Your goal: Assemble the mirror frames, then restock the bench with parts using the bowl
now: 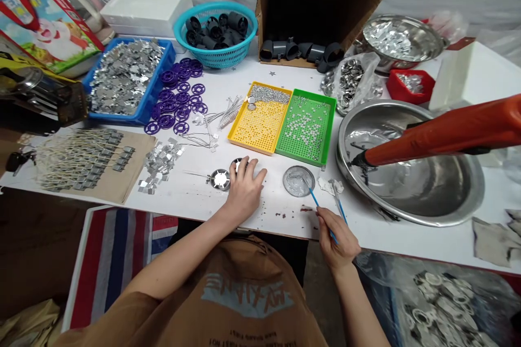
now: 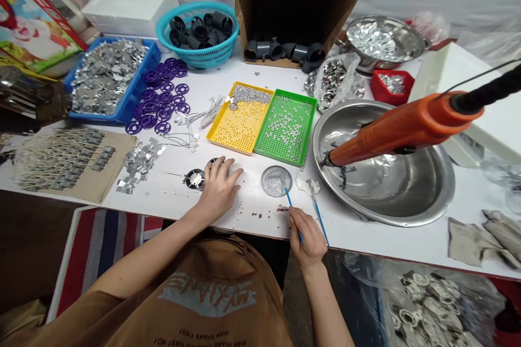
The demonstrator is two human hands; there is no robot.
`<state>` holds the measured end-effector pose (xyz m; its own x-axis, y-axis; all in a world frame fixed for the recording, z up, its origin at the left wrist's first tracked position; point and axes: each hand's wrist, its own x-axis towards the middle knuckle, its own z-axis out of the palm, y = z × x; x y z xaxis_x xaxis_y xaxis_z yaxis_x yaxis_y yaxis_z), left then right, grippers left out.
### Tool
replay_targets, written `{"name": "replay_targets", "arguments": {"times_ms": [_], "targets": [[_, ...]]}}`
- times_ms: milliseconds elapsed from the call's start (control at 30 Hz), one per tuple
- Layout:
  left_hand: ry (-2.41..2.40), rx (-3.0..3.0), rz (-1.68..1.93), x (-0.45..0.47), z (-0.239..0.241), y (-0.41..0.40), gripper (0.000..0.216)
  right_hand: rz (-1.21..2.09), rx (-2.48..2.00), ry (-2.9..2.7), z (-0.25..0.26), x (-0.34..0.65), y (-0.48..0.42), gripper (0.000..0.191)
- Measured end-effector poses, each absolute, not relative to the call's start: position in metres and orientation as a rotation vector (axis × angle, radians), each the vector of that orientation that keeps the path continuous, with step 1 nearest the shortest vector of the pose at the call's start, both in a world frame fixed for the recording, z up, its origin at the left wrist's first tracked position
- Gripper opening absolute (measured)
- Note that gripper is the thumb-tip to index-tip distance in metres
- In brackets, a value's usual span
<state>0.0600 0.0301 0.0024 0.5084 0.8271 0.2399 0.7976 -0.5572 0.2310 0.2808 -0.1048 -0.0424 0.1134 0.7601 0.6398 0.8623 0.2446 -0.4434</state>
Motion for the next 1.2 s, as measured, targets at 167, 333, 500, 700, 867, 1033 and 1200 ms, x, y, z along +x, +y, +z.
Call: {"name": "replay_targets", "arguments": {"times_ms": [167, 333, 500, 700, 867, 1033, 1200], "targets": [[1.314, 2.648, 0.533, 0.053, 0.003, 0.032, 0.046, -0.17, -1.495, -1.711, -0.04, 0.281, -0.107, 0.043], [1.113, 2.71, 0.507, 0.065, 0.007, -0.003, 0.031, -0.112, -1.515, -1.552, -0.037, 0.279, -0.11, 0.041], [0.996, 2.724, 0.191, 0.092, 0.001, -0.028, 0.034, -0.081, -1.535, -1.471, -0.035, 0.277, -0.115, 0.039], [1.038, 2.696, 0.102, 0.109, -0.005, -0.029, 0.042, 0.055, -1.527, -1.489, -0.035, 0.273, -0.125, 0.029], [1.004, 2.689, 0.207, 0.098, -0.001, -0.028, 0.039, 0.455, -1.507, -0.619, -0.033, 0.269, -0.113, 0.021], [1.232, 2.6, 0.629, 0.064, 0.016, -0.006, 0.037, 0.845, -1.289, -0.079, -0.025, 0.277, -0.092, 0.041], [1.644, 2.473, 0.559, 0.037, 0.02, 0.02, 0.061, 0.936, -1.265, 0.023, -0.021, 0.284, -0.081, 0.037]]}}
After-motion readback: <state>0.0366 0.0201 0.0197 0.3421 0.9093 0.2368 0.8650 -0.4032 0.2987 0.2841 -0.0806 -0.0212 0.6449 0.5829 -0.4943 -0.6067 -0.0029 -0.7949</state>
